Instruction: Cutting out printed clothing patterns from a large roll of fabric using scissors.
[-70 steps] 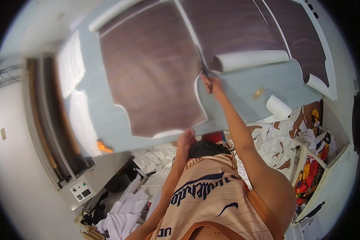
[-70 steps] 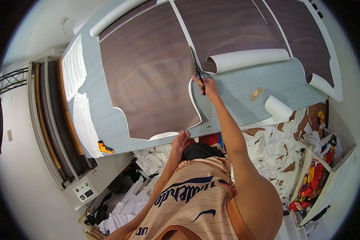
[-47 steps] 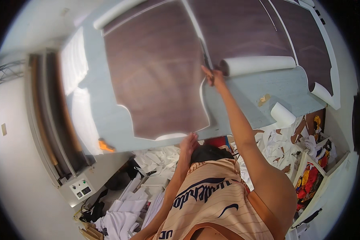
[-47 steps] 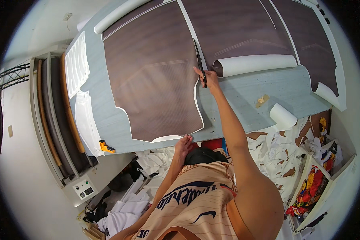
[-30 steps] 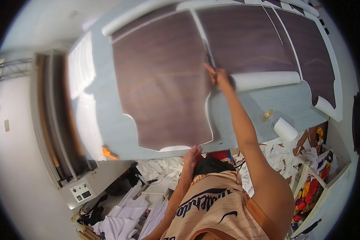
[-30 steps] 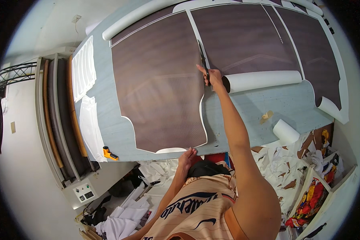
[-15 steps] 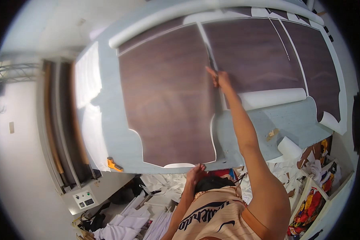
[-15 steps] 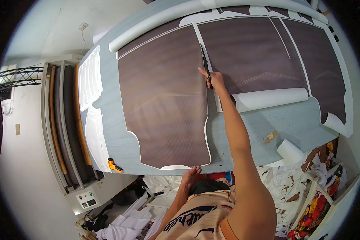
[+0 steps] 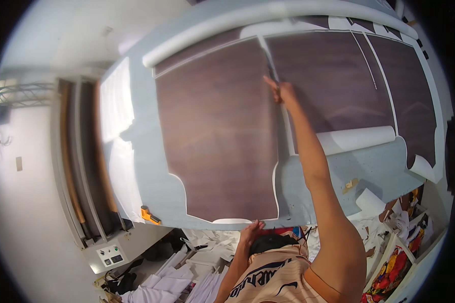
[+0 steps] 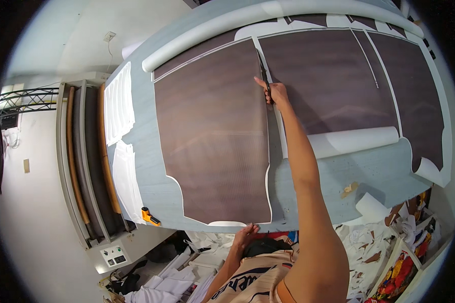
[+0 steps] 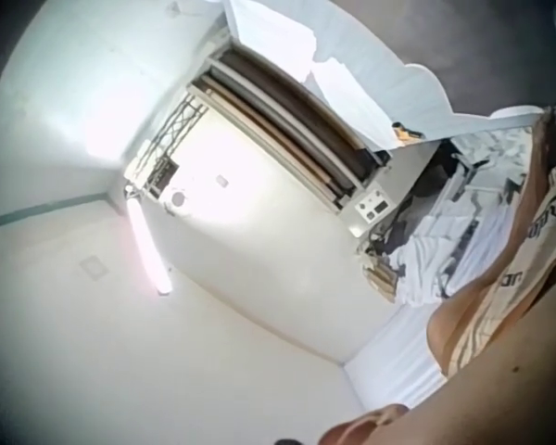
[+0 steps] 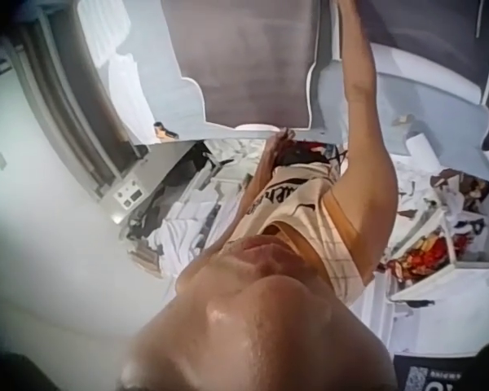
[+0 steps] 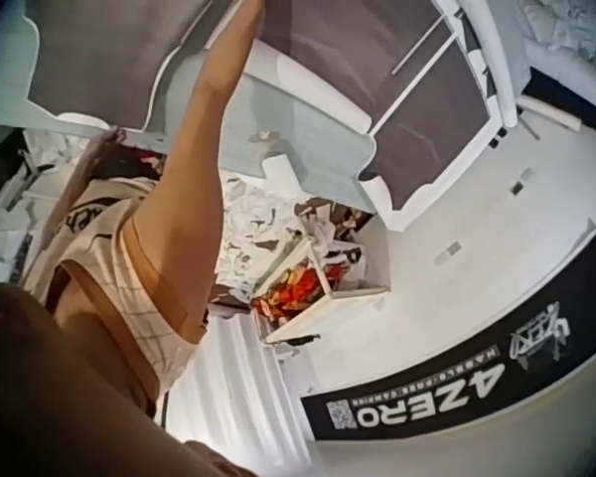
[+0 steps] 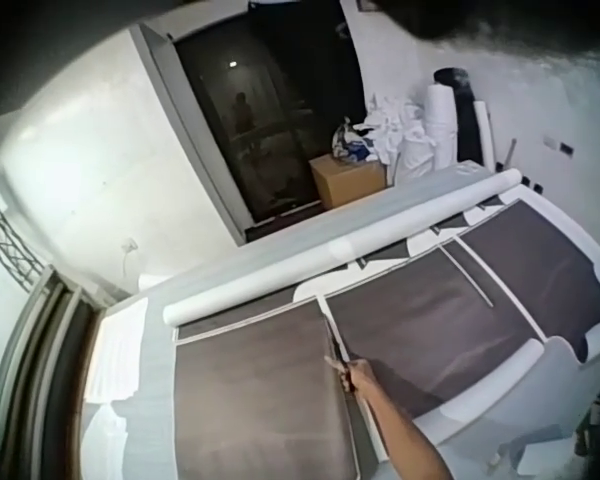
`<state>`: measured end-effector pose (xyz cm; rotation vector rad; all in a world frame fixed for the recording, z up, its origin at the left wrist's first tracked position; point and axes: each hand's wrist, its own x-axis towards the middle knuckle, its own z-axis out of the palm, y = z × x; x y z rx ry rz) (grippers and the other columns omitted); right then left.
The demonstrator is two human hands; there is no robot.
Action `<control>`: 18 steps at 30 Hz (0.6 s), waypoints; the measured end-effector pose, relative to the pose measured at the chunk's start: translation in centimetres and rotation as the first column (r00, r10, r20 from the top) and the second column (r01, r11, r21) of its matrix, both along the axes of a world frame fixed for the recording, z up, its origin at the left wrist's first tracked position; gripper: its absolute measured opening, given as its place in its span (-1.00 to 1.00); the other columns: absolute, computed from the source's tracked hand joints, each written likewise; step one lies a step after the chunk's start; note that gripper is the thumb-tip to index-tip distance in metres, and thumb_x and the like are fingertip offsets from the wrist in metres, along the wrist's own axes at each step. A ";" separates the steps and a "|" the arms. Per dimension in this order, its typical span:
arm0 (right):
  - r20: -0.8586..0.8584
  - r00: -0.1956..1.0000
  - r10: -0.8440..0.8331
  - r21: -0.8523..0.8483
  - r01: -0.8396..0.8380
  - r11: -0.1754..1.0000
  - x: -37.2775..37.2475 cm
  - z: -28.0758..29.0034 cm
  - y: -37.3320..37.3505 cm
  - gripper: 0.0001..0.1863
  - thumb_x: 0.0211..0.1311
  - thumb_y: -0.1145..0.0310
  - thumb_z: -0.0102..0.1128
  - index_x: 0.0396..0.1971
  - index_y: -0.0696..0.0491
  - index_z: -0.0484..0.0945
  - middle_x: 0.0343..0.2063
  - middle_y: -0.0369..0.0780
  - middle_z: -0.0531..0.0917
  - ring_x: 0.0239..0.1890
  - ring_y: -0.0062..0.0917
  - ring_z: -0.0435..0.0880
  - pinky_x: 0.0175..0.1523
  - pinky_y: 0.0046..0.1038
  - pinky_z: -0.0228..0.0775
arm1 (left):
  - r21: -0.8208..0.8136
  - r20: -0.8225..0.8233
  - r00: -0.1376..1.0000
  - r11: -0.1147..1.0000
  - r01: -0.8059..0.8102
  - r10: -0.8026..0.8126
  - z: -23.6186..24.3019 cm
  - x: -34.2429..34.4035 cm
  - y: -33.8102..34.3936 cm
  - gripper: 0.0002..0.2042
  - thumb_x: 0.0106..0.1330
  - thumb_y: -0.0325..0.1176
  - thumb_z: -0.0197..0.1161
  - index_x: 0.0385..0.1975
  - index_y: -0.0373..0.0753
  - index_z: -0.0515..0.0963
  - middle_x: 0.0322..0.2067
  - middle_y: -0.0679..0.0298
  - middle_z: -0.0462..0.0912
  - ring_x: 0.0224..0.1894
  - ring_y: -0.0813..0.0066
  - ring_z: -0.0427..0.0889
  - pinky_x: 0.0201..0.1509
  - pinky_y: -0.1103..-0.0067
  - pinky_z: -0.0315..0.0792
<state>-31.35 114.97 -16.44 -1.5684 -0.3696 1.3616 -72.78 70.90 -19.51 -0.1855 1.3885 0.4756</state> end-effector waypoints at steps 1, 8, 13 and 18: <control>0.025 1.000 0.000 0.008 0.000 1.000 0.1 0.0 0.5 -0.44 -0.04 -0.13 0.57 -0.68 -0.01 0.45 -0.73 -0.39 0.46 -0.76 -0.68 0.43 -0.63 -0.56 0.28 | -0.018 0.008 1.000 1.000 0.011 -0.011 0.0 -0.1 0.1 -0.64 0.38 -0.30 0.34 0.01 -0.42 0.49 -0.02 0.09 0.65 0.11 0.24 0.64 0.24 0.39 0.52; 0.023 1.000 -0.012 0.040 0.011 0.999 1.1 -0.5 4.8 -0.41 -0.11 -0.18 0.59 -0.67 0.02 0.48 -0.72 -0.38 0.46 -0.74 -0.70 0.44 -0.59 -0.57 0.33 | -0.083 0.007 0.999 0.996 0.036 -0.036 1.1 -0.1 0.9 -0.73 0.39 -0.33 0.32 -0.07 -0.39 0.57 -0.09 0.11 0.68 0.10 0.27 0.65 0.29 0.43 0.50; 0.045 0.999 -0.023 0.040 0.021 0.999 1.9 -0.5 7.6 -0.42 -0.10 -0.17 0.59 -0.67 0.02 0.48 -0.72 -0.39 0.46 -0.75 -0.70 0.44 -0.59 -0.58 0.33 | -0.072 0.002 0.997 0.995 0.072 -0.072 1.4 -0.1 1.3 -0.66 0.38 -0.31 0.33 0.00 -0.44 0.54 -0.03 0.10 0.66 0.13 0.25 0.63 0.31 0.41 0.48; 0.020 0.999 -0.039 0.075 0.038 0.997 1.6 0.0 8.7 -0.44 -0.02 -0.18 0.55 -0.70 -0.08 0.43 -0.74 -0.40 0.46 -0.76 -0.65 0.44 -0.62 -0.53 0.28 | -0.100 -0.014 0.995 0.990 0.101 -0.103 0.9 -0.5 1.3 -0.62 0.36 -0.30 0.36 0.04 -0.44 0.52 -0.02 0.11 0.66 0.11 0.27 0.65 0.22 0.40 0.53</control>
